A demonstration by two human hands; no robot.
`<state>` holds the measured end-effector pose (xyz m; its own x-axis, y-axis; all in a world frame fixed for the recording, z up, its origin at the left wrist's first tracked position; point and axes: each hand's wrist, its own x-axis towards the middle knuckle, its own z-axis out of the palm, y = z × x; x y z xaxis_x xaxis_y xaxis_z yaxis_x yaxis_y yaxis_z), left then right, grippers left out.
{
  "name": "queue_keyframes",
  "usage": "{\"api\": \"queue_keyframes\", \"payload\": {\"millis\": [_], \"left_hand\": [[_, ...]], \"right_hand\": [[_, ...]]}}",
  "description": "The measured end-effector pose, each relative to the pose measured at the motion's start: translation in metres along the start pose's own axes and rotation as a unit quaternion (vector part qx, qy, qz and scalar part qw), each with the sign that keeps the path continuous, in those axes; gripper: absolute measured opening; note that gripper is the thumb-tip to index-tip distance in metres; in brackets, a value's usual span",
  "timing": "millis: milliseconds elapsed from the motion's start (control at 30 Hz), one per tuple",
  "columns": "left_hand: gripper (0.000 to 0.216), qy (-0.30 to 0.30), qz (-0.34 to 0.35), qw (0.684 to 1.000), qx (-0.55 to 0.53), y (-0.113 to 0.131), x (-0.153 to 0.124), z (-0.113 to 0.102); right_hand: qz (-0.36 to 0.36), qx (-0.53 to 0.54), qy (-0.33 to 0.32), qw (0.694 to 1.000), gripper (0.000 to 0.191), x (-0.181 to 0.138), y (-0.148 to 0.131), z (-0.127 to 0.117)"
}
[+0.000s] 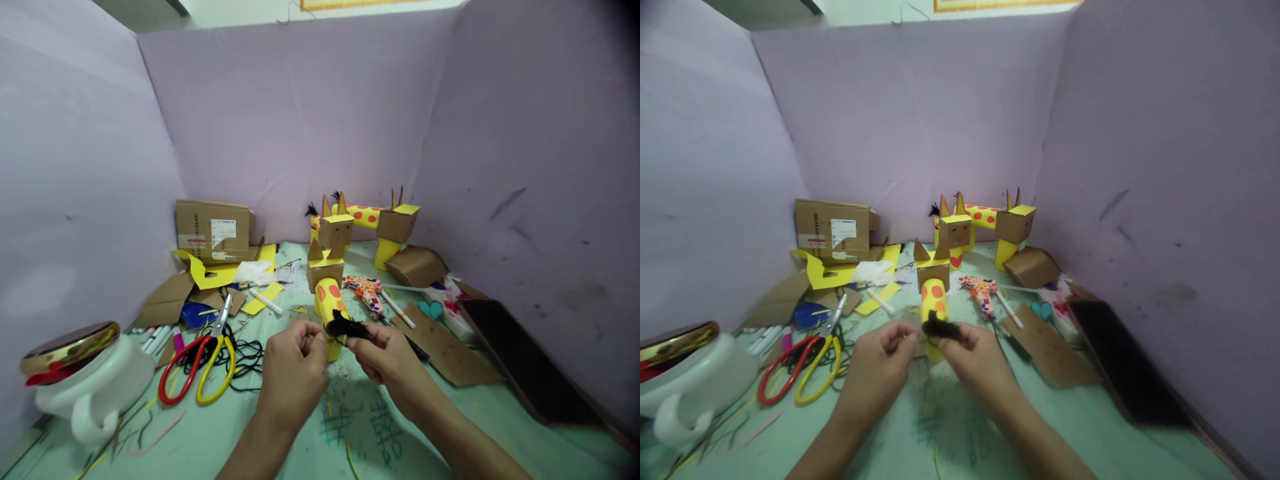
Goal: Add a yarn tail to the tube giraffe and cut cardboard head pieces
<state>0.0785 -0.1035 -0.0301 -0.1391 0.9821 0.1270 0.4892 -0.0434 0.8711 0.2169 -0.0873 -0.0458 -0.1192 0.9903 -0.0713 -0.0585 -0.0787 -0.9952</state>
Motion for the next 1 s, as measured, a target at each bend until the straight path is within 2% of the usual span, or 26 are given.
{"api": "queue_keyframes", "payload": {"millis": [167,333,433,533,600,667,767,867,1000], "left_hand": [[0.021,-0.007,-0.038,0.993,-0.115,0.007,-0.003,-0.001],[0.021,-0.049,-0.074,0.984,-0.154,0.011,-0.003,0.003],[0.015,-0.034,-0.1,0.98,-0.166,0.01,0.0,0.003],[0.013,-0.023,-0.107,0.981,-0.159,0.007,0.002,0.0],[0.014,-0.021,-0.109,0.979,-0.17,0.007,0.003,-0.002],[0.014,-0.022,-0.105,0.976,-0.188,0.007,0.002,-0.003],[0.026,-0.022,-0.077,0.98,-0.183,0.007,-0.001,-0.004],[0.03,-0.021,-0.058,0.983,-0.171,0.005,-0.001,0.0],[0.03,-0.021,-0.062,0.984,-0.165,0.002,0.001,0.009]], "right_hand": [[-0.001,-0.018,-0.037,0.999,0.019,-0.001,0.002,0.0],[0.018,-0.035,-0.117,0.992,0.02,-0.002,0.004,-0.001],[0.067,-0.09,-0.183,0.977,0.012,-0.003,0.002,-0.007],[0.105,-0.13,-0.218,0.961,0.015,0.0,-0.001,-0.018],[0.097,-0.113,-0.182,0.972,0.016,0.003,-0.003,-0.026],[0.081,-0.074,-0.118,0.987,0.019,0.006,-0.005,-0.032],[0.053,-0.009,-0.057,0.997,0.028,0.007,-0.007,-0.034],[0.019,0.017,-0.042,0.999,0.034,0.005,-0.007,-0.027],[0.013,0.003,-0.054,0.998,0.023,0.0,-0.005,-0.01]]}}
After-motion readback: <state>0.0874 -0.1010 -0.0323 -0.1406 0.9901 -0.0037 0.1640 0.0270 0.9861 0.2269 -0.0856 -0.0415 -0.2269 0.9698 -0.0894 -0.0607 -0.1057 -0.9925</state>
